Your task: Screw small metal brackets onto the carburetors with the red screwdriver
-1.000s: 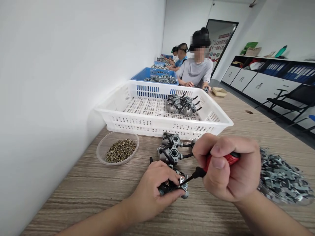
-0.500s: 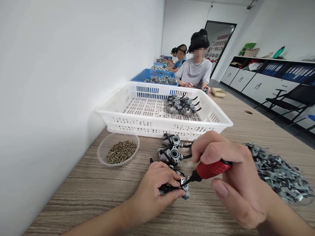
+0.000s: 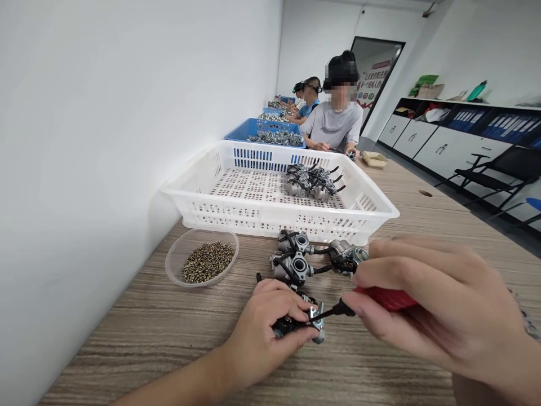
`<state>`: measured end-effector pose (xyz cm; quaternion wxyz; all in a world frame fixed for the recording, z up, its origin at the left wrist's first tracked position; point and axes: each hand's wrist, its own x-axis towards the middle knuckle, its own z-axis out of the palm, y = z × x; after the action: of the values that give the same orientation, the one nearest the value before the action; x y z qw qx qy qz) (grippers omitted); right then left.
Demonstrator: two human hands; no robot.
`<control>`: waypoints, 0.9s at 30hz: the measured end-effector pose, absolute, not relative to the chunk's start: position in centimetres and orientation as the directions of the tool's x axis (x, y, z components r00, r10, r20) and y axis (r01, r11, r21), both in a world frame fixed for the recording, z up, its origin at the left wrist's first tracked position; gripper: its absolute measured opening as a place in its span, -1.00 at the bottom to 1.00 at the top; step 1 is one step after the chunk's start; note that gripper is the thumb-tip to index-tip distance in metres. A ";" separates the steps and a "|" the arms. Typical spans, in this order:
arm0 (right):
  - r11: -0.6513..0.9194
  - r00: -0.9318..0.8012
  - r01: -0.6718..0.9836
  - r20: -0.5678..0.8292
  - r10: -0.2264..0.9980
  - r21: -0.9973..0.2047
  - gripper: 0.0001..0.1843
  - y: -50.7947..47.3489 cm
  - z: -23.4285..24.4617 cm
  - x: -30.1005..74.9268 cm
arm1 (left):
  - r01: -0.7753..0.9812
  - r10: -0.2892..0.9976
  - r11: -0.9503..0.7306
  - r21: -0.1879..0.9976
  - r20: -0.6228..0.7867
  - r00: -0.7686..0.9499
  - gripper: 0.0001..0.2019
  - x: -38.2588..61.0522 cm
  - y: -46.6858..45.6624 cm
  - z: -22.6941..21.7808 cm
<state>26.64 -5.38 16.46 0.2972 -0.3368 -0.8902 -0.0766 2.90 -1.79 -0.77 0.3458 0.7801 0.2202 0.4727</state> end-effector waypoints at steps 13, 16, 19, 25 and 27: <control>0.713 -0.577 0.649 0.440 0.688 -0.264 -0.91 -6.3 16.9 26.7 | 0.001 0.647 -0.688 0.726 0.613 0.454 -0.74 3.1 -1.7 -0.9; 0.704 -0.572 0.705 0.523 0.632 -0.079 -0.86 -5.8 16.7 26.1 | 0.003 0.636 -0.699 0.716 0.619 0.461 -0.76 3.1 -1.7 -0.8; 0.663 -0.540 0.742 0.500 0.677 -0.095 -0.79 -6.6 16.9 26.0 | -0.007 0.642 -0.693 0.721 0.621 0.450 -0.78 3.2 -1.8 -0.8; 0.599 -0.475 0.773 0.436 0.764 -0.209 -0.78 -9.3 17.0 26.4 | -0.015 0.656 -0.675 0.737 0.610 0.445 -0.72 3.2 -1.7 -1.1; 0.607 -0.487 0.771 0.435 0.758 -0.194 -0.78 -9.4 16.9 26.4 | -0.007 0.653 -0.683 0.730 0.615 0.442 -0.73 3.2 -1.7 -1.1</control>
<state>26.45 -9.39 16.94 0.2452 -0.4432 -0.8621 -0.0133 3.19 -1.70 -1.09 0.3395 0.7783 0.2077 0.4857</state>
